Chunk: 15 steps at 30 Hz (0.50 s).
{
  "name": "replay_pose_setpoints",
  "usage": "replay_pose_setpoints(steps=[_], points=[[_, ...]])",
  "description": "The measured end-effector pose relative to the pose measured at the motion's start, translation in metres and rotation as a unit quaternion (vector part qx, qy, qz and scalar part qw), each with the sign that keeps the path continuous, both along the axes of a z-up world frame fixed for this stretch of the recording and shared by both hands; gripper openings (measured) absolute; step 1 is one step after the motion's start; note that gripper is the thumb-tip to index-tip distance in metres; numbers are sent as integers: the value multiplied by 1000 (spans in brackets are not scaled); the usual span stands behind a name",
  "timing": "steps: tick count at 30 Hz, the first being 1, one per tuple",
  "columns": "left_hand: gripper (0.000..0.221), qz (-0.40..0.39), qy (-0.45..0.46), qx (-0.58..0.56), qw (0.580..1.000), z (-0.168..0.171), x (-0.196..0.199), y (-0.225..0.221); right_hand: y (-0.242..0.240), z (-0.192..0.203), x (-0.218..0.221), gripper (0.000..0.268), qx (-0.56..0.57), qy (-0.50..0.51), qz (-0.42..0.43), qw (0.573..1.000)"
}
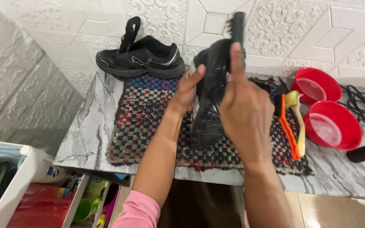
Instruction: Cleaning the sole of a black sneaker using a brush and a small picking tool to remove dirt from the tread.
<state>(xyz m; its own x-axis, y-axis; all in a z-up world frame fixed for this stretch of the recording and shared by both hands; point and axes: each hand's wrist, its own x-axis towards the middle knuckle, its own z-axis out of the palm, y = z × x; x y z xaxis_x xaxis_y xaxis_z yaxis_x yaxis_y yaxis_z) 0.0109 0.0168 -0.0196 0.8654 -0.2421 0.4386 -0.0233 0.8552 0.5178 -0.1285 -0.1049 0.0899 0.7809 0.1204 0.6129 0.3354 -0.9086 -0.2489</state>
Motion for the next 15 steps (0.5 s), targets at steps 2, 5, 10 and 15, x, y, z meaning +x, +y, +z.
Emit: replay_pose_setpoints(steps=[2, 5, 10, 15], points=[[47, 5, -19, -20, 1000, -4, 2, 7, 11, 8, -26, 58, -76, 34, -5, 997], [47, 17, -33, -27, 999, -3, 6, 10, 4, 20, -30, 57, -199, 42, -13, 979], [43, 5, -8, -1, 1000, -2, 5, 7, -30, 11, 9, 60, -49, 7, 18, 999], [38, 53, 4, -38, 998, -3, 8, 11, 1, -46, -49, 63, 24, 219, -56, 974]])
